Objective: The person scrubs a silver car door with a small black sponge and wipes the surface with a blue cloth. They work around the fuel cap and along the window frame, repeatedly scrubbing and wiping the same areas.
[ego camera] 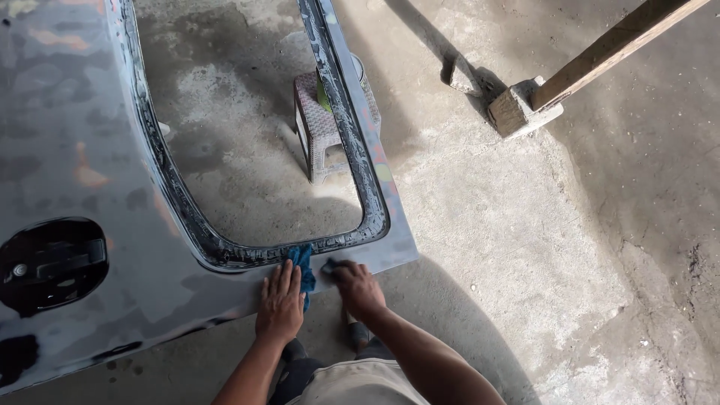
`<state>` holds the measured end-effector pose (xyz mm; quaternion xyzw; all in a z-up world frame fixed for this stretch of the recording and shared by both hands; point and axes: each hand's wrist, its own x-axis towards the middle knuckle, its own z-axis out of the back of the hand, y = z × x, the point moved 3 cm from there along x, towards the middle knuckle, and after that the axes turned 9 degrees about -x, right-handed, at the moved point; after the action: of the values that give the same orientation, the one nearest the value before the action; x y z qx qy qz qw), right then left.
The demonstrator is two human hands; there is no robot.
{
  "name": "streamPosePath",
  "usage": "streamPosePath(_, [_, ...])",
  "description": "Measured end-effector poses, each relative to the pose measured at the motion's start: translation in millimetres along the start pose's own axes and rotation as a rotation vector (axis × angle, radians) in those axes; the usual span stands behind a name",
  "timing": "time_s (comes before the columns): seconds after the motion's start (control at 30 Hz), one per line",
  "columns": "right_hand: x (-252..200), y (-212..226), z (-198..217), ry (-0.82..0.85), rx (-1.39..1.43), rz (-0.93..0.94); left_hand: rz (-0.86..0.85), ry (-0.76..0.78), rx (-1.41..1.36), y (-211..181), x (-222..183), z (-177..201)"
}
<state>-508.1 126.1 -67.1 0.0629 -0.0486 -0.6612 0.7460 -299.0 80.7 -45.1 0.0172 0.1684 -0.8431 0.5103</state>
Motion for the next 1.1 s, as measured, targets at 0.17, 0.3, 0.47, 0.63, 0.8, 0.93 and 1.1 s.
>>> streamPosePath(0.17, [0.3,-54.2,8.5,0.025,0.300,-0.165,0.084,-0.006,0.105,34.0,7.7,-9.1])
streamPosePath(0.3, [-29.8,-135.0,-22.8,0.102,0.263,-0.777,0.213,0.039,0.126,49.0,-2.9,17.1])
streamPosePath(0.47, [-2.8,-45.5,-25.1,0.060,0.331,-0.576,0.193,-0.051,0.068,44.6,-2.4,11.8])
streamPosePath(0.63, [18.7,40.6,19.0,-0.055,0.359,0.042,0.212,-0.025,0.045,35.6,-2.5,23.2])
streamPosePath(0.8, [-9.3,-82.5,-5.0,0.027,0.527,-0.705,0.178,-0.088,0.036,38.5,-3.7,17.8])
streamPosePath(0.93, [-8.2,-102.4,-0.2,0.000,0.271,-0.777,0.180,-0.086,0.035,36.5,-3.3,18.8])
streamPosePath(1.1, [20.7,20.1,-32.0,0.125,0.270,-0.081,0.168,-0.087,0.040,35.2,-3.8,23.6])
